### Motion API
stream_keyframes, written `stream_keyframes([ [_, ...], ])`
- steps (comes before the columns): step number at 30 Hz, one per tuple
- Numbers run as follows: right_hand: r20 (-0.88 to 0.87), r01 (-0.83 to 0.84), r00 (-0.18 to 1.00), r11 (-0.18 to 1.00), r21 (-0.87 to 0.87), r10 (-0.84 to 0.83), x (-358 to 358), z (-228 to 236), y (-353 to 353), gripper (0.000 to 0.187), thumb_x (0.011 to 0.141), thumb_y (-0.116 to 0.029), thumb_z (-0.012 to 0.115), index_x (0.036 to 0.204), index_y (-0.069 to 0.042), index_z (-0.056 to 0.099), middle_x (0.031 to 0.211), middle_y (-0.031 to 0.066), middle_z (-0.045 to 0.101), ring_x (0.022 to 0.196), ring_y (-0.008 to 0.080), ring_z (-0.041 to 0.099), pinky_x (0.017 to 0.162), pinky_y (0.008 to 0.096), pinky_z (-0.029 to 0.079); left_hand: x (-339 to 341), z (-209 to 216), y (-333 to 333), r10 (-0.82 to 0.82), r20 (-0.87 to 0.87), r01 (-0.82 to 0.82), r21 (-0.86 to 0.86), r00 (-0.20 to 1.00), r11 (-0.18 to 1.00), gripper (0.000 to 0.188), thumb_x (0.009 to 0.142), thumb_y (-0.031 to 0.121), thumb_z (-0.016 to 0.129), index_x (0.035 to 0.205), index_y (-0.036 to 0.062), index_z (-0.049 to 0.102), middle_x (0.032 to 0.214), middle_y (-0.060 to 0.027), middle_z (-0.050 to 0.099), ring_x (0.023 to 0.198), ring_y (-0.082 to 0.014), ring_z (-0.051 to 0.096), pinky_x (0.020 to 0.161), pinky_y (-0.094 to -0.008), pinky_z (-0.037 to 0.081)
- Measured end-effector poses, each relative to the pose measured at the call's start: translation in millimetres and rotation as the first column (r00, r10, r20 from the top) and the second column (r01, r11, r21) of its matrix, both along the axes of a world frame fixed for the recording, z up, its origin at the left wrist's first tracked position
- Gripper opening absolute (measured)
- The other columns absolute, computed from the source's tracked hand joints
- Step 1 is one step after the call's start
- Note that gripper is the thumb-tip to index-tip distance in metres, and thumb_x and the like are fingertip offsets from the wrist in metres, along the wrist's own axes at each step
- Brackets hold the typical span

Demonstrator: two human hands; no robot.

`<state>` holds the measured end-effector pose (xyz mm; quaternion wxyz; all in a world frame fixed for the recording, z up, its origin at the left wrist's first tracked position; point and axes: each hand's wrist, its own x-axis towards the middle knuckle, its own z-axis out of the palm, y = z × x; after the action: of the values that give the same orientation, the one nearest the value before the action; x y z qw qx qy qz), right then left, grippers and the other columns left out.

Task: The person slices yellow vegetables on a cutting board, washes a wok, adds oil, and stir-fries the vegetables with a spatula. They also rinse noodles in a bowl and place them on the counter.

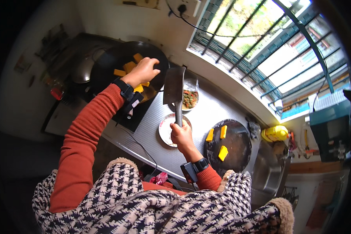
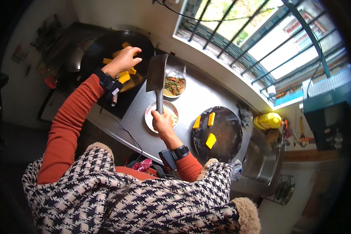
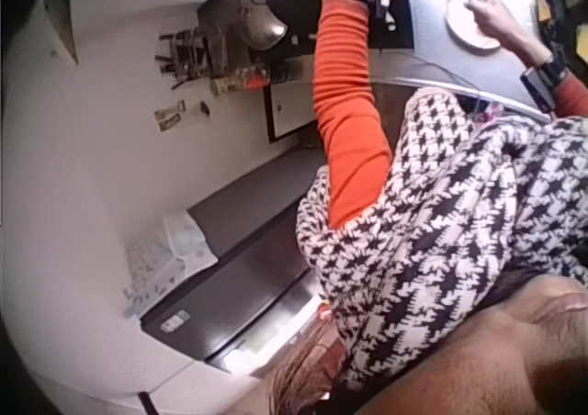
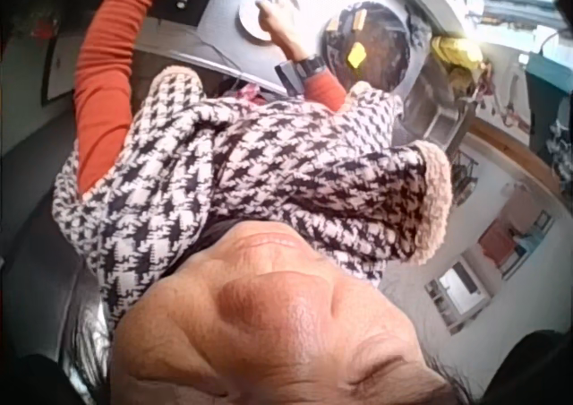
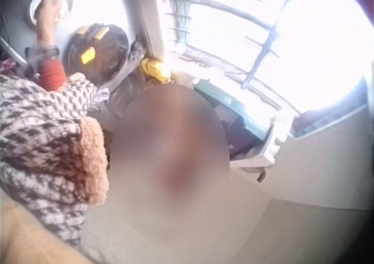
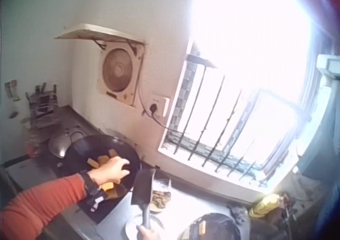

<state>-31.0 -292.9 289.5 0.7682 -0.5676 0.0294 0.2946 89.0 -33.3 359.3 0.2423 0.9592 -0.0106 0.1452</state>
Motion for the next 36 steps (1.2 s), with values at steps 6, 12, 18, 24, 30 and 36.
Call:
stream_keyframes([
  [6, -0.032, 0.238, 0.971, 0.971, 0.014, -0.238, -74, -23, -120, 0.017, 0.092, -0.013, 0.058, 0.085, -0.011, 0.043, 0.053, -0.005, 0.035, 0.036, 0.0066, 0.032, 0.034, 0.0235, 0.026, -5, -9, -163, -0.399, -0.009, 0.399, -0.007, 0.917, 0.917, 0.033, 0.08, 0.018, 0.068, 0.11, 0.0039, 0.064, 0.105, -0.0197, 0.062, 0.101, -0.0347, 0.059, 0.09, -0.0392, 0.047],
  [12, -0.157, 0.449, 0.887, 0.89, 0.076, -0.434, -182, -34, -252, 0.017, 0.092, -0.011, 0.057, 0.085, -0.011, 0.042, 0.051, -0.0034, 0.034, 0.034, 0.0084, 0.032, 0.033, 0.0242, 0.027, -46, -40, -316, -0.554, -0.421, 0.638, 0.081, 0.718, 0.766, 0.049, 0.079, 0.013, 0.07, 0.126, 0.0089, 0.054, 0.122, -0.0208, 0.053, 0.112, -0.0381, 0.054, 0.096, -0.0413, 0.045],
  [18, -0.281, 0.492, 0.852, 0.859, 0.144, -0.441, -260, -83, -327, 0.015, 0.092, -0.01, 0.057, 0.087, -0.01, 0.042, 0.051, -0.0021, 0.035, 0.035, 0.0085, 0.032, 0.034, 0.0237, 0.027, -66, -95, -370, -0.377, -0.535, 0.438, -0.015, 0.756, 0.899, 0.081, 0.071, 0.014, 0.075, 0.141, 0.0031, 0.036, 0.136, -0.0281, 0.044, 0.123, -0.0395, 0.047, 0.104, -0.0411, 0.038],
  [24, -0.354, 0.45, 0.862, 0.869, 0.204, -0.363, -277, -115, -326, 0.015, 0.091, -0.008, 0.057, 0.087, -0.01, 0.043, 0.052, -0.0021, 0.036, 0.035, 0.0083, 0.032, 0.034, 0.0236, 0.027, -105, -121, -364, 0.027, -0.322, 0.043, 0.208, 0.946, 0.977, 0.083, 0.082, 0.052, 0.063, 0.141, 0.0009, 0.033, 0.131, -0.0289, 0.046, 0.123, -0.0432, 0.044, 0.104, -0.0484, 0.036],
  [30, -0.367, 0.373, 0.889, 0.898, 0.234, -0.274, -269, -126, -305, 0.015, 0.091, -0.009, 0.057, 0.087, -0.011, 0.042, 0.052, -0.0023, 0.036, 0.037, 0.0083, 0.033, 0.035, 0.0232, 0.026, -119, -121, -379, 0.201, -0.263, -0.146, 0.217, 0.944, 0.965, 0.077, 0.084, 0.056, 0.056, 0.144, 0.0132, 0.034, 0.139, -0.0289, 0.031, 0.128, -0.0479, 0.03, 0.105, -0.0531, 0.029],
  [36, -0.377, 0.367, 0.89, 0.893, 0.261, -0.255, -255, -134, -285, 0.015, 0.091, -0.008, 0.057, 0.088, -0.011, 0.043, 0.053, -0.0026, 0.036, 0.037, 0.0078, 0.032, 0.035, 0.0231, 0.025, -98, -132, -367, -0.005, 0.049, -0.004, 0.188, 0.999, 0.982, 0.041, 0.084, 0.024, 0.058, 0.123, 0.0137, 0.056, 0.124, -0.0218, 0.049, 0.112, -0.041, 0.045, 0.098, -0.048, 0.037],
])
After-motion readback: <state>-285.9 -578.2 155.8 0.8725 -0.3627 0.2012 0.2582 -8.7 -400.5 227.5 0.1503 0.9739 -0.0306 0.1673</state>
